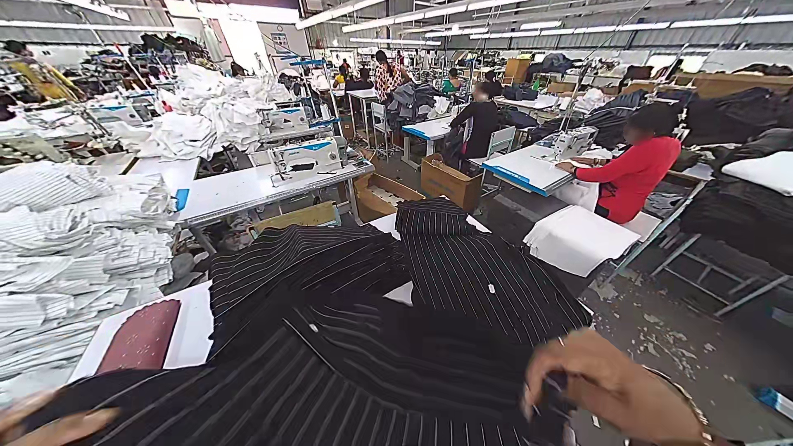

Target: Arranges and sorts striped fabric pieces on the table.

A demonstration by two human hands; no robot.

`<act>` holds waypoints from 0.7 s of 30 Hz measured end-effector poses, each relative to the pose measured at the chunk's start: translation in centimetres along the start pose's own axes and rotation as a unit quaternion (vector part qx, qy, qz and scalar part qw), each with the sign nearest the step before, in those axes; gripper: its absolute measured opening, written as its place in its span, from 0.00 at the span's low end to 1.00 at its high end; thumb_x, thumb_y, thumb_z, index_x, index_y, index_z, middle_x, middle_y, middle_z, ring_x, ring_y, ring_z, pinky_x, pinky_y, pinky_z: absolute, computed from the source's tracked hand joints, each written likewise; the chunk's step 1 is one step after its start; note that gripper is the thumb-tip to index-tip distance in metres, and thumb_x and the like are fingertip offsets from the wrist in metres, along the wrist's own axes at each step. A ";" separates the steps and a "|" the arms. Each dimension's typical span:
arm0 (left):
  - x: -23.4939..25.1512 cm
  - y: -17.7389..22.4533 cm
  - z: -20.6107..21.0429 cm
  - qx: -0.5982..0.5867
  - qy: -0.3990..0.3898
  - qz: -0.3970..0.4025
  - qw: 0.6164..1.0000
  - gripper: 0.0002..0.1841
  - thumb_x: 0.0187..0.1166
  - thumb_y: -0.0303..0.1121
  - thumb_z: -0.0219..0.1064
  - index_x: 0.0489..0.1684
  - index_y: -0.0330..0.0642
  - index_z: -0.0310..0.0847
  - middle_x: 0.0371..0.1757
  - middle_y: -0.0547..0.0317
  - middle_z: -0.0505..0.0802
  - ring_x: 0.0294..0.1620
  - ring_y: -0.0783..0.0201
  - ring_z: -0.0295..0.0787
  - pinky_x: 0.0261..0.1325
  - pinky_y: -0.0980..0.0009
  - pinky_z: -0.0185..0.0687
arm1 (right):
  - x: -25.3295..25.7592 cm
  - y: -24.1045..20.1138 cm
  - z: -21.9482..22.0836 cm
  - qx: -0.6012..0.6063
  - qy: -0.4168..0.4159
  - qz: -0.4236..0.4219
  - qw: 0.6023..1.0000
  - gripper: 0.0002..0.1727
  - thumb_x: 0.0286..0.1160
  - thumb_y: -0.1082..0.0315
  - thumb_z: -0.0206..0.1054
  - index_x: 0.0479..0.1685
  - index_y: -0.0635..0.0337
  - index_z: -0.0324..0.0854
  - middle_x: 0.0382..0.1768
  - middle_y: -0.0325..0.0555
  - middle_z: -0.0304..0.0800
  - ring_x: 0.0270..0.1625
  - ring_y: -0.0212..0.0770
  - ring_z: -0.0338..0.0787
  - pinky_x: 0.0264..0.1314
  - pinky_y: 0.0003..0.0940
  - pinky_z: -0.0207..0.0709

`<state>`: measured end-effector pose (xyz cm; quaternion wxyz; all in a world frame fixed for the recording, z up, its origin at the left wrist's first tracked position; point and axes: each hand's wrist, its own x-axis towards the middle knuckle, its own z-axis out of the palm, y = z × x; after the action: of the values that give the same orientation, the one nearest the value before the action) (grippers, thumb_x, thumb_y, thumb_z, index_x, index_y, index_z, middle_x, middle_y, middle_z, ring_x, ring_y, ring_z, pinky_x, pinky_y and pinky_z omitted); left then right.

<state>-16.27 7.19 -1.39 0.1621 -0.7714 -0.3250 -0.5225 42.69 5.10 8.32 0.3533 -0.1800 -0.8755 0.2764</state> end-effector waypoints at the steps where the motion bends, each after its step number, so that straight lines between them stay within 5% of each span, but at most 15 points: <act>1: 2.9 0.7 3.0 -0.090 -0.027 0.083 0.992 0.15 0.89 0.41 0.56 0.67 0.55 0.82 0.75 0.75 0.82 0.81 0.77 0.70 0.86 0.76 0.59 | 1.9 0.4 1.0 0.018 0.040 -0.028 0.999 0.14 0.92 0.59 0.55 0.50 0.54 0.86 0.50 0.37 0.94 0.55 0.23 0.91 0.61 0.20 0.85; 4: 9.6 12.0 14.7 -0.260 0.049 0.019 0.964 0.07 0.83 0.49 0.66 0.47 0.68 0.89 0.56 0.88 0.90 0.67 0.87 0.79 0.75 0.82 0.69 | 6.4 2.1 4.8 0.110 0.061 -0.080 0.989 0.08 0.82 0.61 0.69 0.47 0.51 0.91 0.75 0.42 0.83 0.82 0.38 0.77 0.83 0.35 0.74; 6: 10.4 18.4 19.6 -0.297 0.097 -0.002 0.950 0.09 0.85 0.44 0.64 0.32 0.59 0.82 0.50 0.79 0.88 0.63 0.83 0.80 0.73 0.80 0.68 | 7.1 3.1 6.7 0.147 0.057 -0.061 0.986 0.05 0.75 0.68 0.73 0.40 0.60 0.92 0.62 0.45 0.92 0.72 0.31 0.85 0.75 0.27 0.78; 8: 9.6 21.0 22.3 -0.301 0.128 -0.012 0.945 0.11 0.86 0.43 0.61 0.28 0.61 0.77 0.57 0.81 0.82 0.70 0.83 0.72 0.77 0.82 0.63 | 6.3 3.6 6.5 0.147 0.078 -0.028 0.986 0.04 0.73 0.68 0.75 0.39 0.59 0.91 0.48 0.38 0.98 0.58 0.22 0.92 0.64 0.18 0.83; 12: 6.5 18.7 21.2 -0.250 -0.025 -0.029 0.968 0.12 0.85 0.45 0.62 0.27 0.58 0.79 0.57 0.69 0.84 0.73 0.71 0.73 0.80 0.73 0.60 | 3.8 3.6 3.7 0.076 0.208 0.035 0.975 0.08 0.71 0.62 0.76 0.45 0.37 0.94 0.44 0.16 0.97 0.47 0.12 0.92 0.50 0.11 0.85; 15: 4.5 16.3 17.7 -0.192 -0.134 -0.073 0.969 0.11 0.79 0.34 0.63 0.22 0.50 0.82 0.51 0.54 0.91 0.66 0.58 0.83 0.74 0.60 0.69 | 2.9 3.4 0.9 -0.062 0.340 0.057 0.937 0.09 0.71 0.59 0.76 0.46 0.30 0.94 0.45 0.10 0.95 0.44 0.12 0.91 0.45 0.10 0.85; 18: 4.6 16.4 14.7 -0.129 -0.124 -0.101 0.979 0.10 0.78 0.28 0.63 0.25 0.48 0.81 0.51 0.54 0.90 0.68 0.59 0.81 0.76 0.62 0.68 | 4.5 4.3 -1.1 -0.172 0.463 0.043 0.868 0.07 0.72 0.69 0.73 0.44 0.45 0.91 0.42 0.13 0.95 0.42 0.13 0.90 0.48 0.12 0.85; 21: 5.5 19.9 14.1 -0.153 -0.087 -0.069 0.982 0.11 0.90 0.36 0.58 0.34 0.52 0.80 0.67 0.67 0.86 0.83 0.68 0.66 0.88 0.65 0.49 | 9.5 7.8 -0.4 -0.155 0.507 0.034 0.847 0.06 0.74 0.74 0.70 0.44 0.64 0.88 0.41 0.25 0.94 0.45 0.16 0.90 0.54 0.17 0.86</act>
<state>8.32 2.66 -0.22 -0.0237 -0.8053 -0.3067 -0.5068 37.35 16.16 8.73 0.7057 -0.3772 -0.5994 0.0197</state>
